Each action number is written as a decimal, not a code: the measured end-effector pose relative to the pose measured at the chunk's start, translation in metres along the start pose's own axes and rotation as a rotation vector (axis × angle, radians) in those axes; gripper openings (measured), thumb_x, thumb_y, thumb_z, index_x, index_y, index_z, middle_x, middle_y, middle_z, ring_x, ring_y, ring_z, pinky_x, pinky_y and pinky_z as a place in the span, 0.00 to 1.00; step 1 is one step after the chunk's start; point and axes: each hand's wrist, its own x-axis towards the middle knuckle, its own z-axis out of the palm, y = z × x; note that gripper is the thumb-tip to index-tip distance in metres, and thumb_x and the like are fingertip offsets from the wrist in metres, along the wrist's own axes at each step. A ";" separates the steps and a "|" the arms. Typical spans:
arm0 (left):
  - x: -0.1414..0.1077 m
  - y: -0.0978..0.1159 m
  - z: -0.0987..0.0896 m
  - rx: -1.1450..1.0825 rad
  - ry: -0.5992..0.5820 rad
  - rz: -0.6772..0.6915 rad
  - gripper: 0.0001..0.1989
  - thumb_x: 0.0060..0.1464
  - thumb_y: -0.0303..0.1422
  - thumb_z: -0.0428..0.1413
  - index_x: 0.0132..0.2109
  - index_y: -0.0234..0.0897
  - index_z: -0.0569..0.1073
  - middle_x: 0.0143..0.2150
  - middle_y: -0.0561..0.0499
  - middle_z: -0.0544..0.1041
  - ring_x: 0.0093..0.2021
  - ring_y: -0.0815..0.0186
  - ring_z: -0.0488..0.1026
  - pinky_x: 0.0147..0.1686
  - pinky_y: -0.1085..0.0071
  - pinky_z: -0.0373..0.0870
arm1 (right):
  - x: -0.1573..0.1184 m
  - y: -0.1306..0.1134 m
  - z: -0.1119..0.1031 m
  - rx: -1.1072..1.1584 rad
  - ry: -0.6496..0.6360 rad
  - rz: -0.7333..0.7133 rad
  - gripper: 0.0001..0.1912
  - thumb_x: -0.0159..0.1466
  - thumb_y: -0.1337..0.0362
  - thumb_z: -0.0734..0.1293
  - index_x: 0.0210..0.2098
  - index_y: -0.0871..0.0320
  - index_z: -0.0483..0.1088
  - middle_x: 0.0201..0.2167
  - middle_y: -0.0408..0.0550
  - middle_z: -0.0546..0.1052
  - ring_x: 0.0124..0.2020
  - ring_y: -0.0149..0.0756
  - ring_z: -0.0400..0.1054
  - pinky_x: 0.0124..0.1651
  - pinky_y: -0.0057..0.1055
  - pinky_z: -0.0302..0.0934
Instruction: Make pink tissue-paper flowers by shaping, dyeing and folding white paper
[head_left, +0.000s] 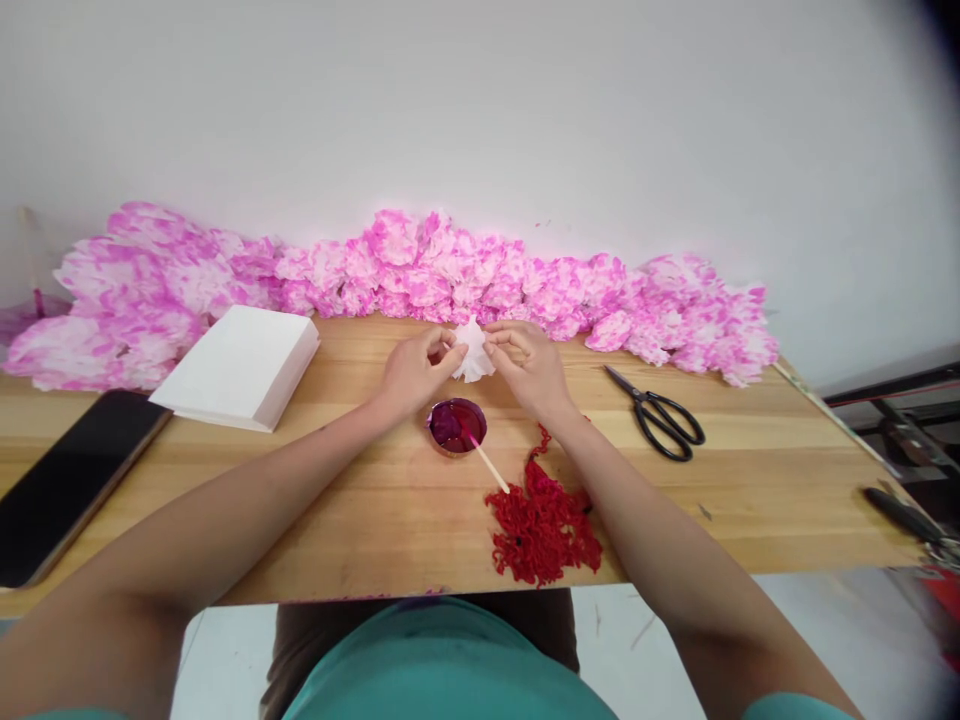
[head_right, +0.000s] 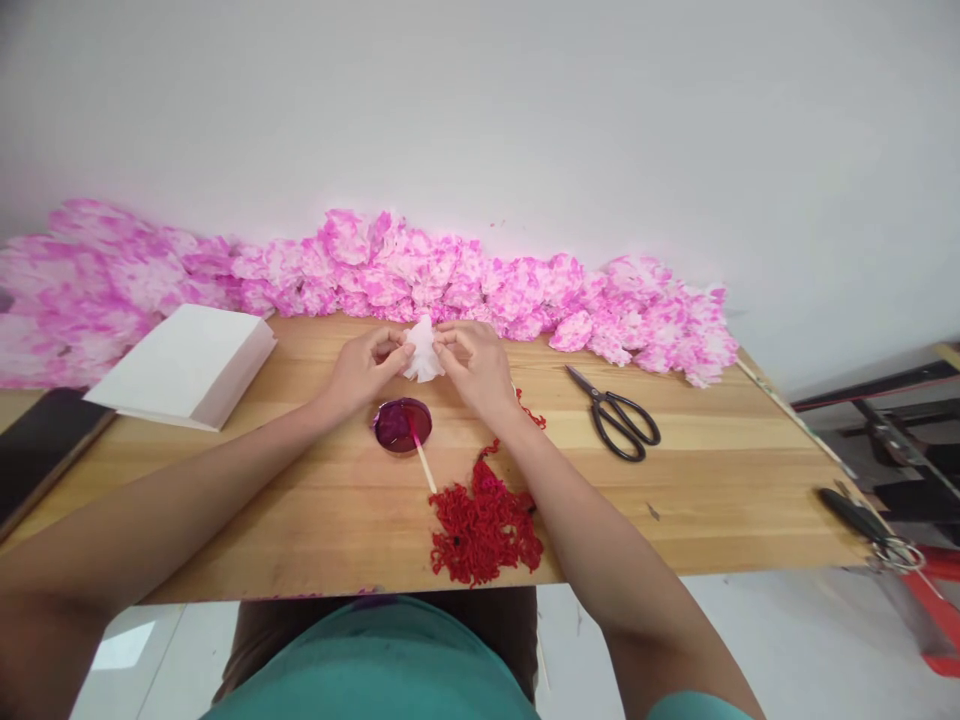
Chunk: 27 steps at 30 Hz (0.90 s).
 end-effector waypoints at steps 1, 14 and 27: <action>0.001 0.001 0.000 0.005 0.002 -0.005 0.12 0.56 0.42 0.55 0.37 0.37 0.71 0.25 0.54 0.75 0.26 0.67 0.71 0.29 0.73 0.66 | -0.001 -0.002 0.000 -0.008 -0.006 -0.032 0.04 0.63 0.64 0.66 0.33 0.54 0.74 0.43 0.48 0.79 0.47 0.39 0.71 0.54 0.42 0.62; 0.007 0.001 0.004 -0.292 -0.037 -0.069 0.07 0.54 0.35 0.57 0.34 0.37 0.69 0.20 0.58 0.70 0.20 0.72 0.67 0.24 0.76 0.64 | 0.002 -0.006 -0.005 -0.093 0.002 -0.167 0.07 0.65 0.64 0.65 0.40 0.54 0.75 0.44 0.49 0.79 0.48 0.40 0.70 0.54 0.41 0.61; 0.000 0.001 0.011 -0.358 -0.036 -0.033 0.08 0.54 0.35 0.57 0.34 0.35 0.70 0.30 0.50 0.78 0.30 0.68 0.77 0.35 0.72 0.72 | 0.004 -0.001 0.002 0.094 0.068 0.117 0.09 0.64 0.58 0.66 0.34 0.55 0.76 0.32 0.45 0.80 0.35 0.37 0.71 0.42 0.36 0.62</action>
